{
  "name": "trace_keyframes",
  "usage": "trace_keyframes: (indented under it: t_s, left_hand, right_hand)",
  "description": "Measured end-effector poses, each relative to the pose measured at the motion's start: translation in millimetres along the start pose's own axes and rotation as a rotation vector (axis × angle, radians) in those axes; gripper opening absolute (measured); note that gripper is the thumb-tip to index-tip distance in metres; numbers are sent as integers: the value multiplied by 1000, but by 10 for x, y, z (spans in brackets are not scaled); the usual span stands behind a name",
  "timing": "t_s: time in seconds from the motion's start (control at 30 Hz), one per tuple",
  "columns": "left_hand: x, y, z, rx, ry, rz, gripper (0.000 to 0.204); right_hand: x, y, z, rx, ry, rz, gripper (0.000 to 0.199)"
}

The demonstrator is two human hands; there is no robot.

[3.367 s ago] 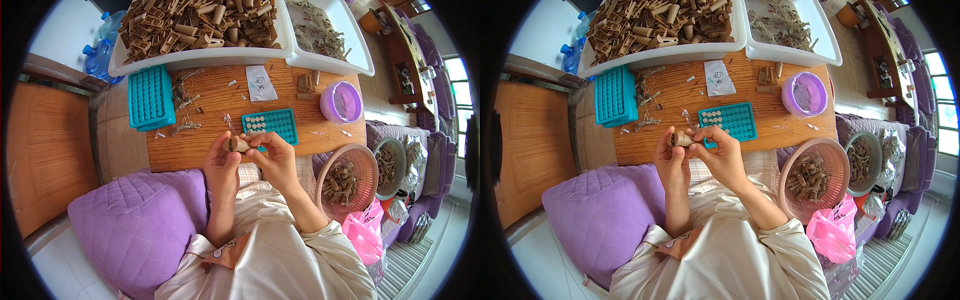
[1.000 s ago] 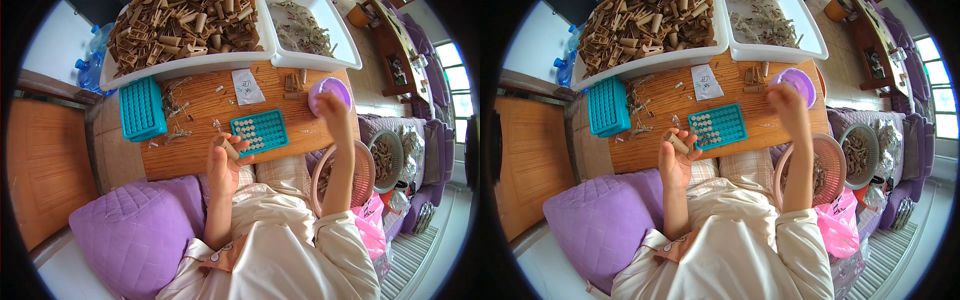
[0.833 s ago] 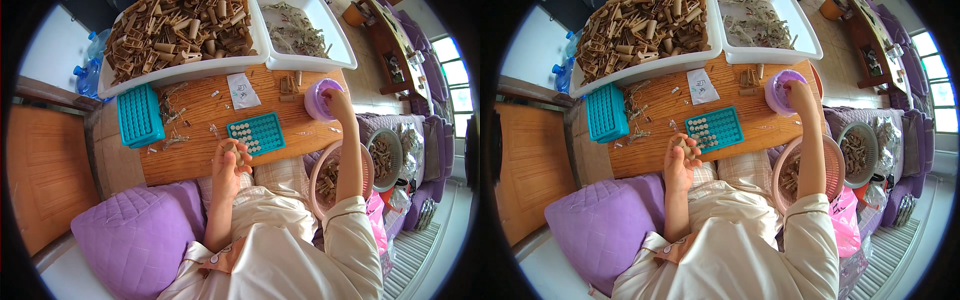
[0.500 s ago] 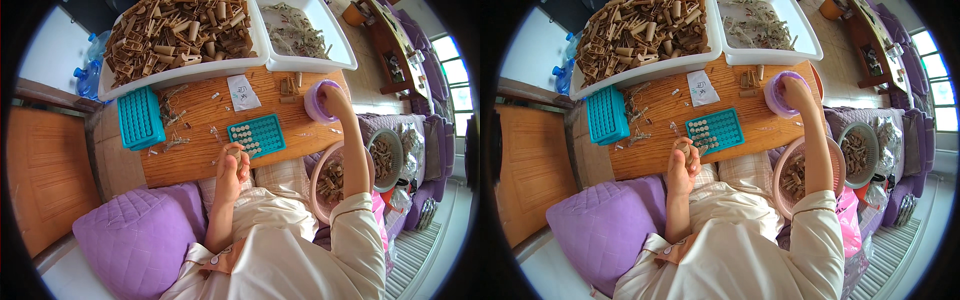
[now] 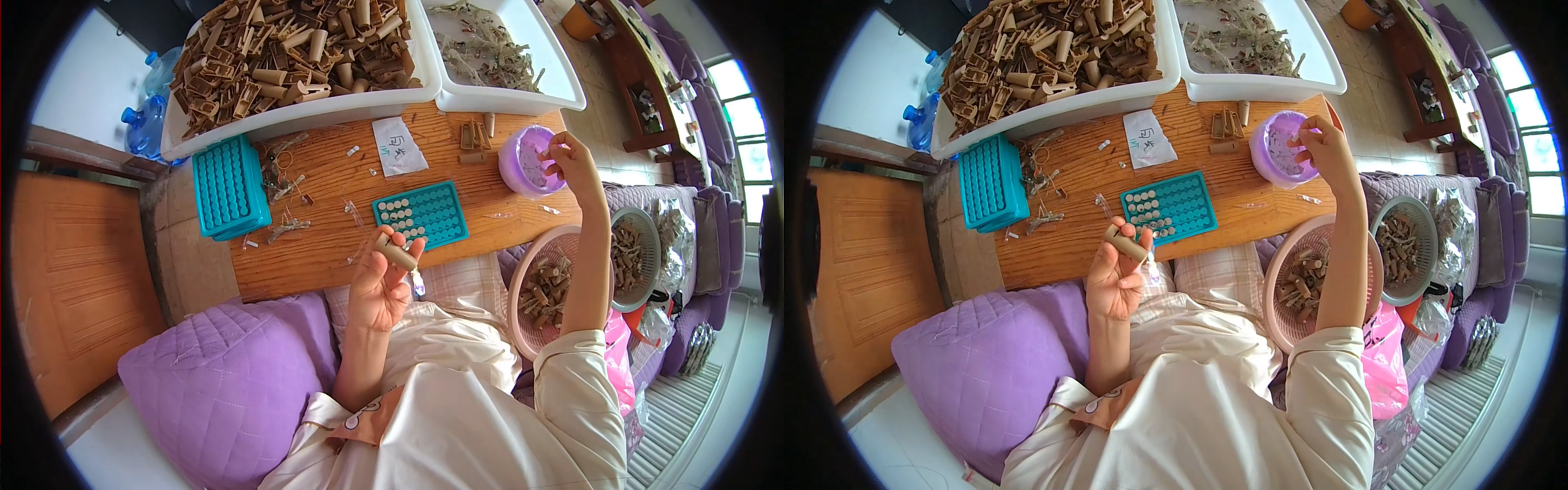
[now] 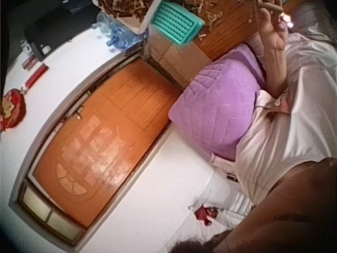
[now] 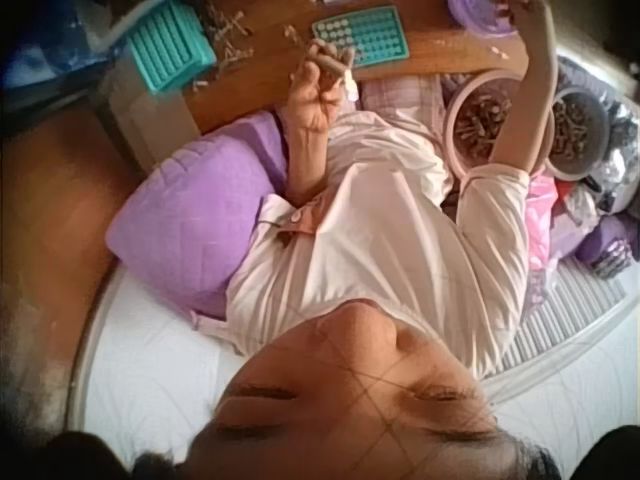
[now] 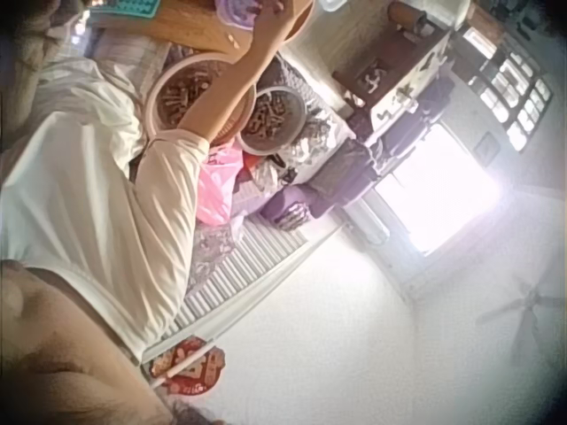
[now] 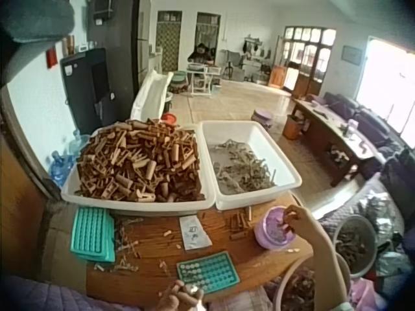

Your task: The person assembles electronic devices by hand, picking up plastic casings and components from containers and assembling them together on a table.

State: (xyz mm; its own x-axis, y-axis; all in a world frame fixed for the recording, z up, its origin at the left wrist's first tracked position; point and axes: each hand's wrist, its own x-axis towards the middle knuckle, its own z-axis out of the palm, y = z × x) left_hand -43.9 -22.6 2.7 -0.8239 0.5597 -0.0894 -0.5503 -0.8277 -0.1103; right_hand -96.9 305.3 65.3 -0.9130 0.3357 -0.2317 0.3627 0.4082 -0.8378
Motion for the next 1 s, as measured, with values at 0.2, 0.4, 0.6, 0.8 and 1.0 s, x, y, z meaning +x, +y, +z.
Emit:
trace_keyframes:
  t_s: [0.2, 0.4, 0.6, 0.8, 1.0]
  left_hand:
    - [6, -28, 35, -1, 92, -48, 33]
    - [-66, -58, -11, 81, 173, -106, 40]
    - [-54, -118, 97, 181, 186, -110, 41]
    - [-45, -155, 123, 194, 254, -125, 43]
    - [-64, -107, 84, 222, 141, -187, 42]
  right_hand:
    - [-232, -192, 237, 170, 59, -71, 8]
    - [-853, -476, 1283, 474, -326, -353, 7]
    - [-1029, -603, 1478, 483, -408, -235, 4]
    - [-1057, -606, 1421, 374, -367, -263, 3]
    - [-1053, -583, 1384, 303, -313, -312, 2]
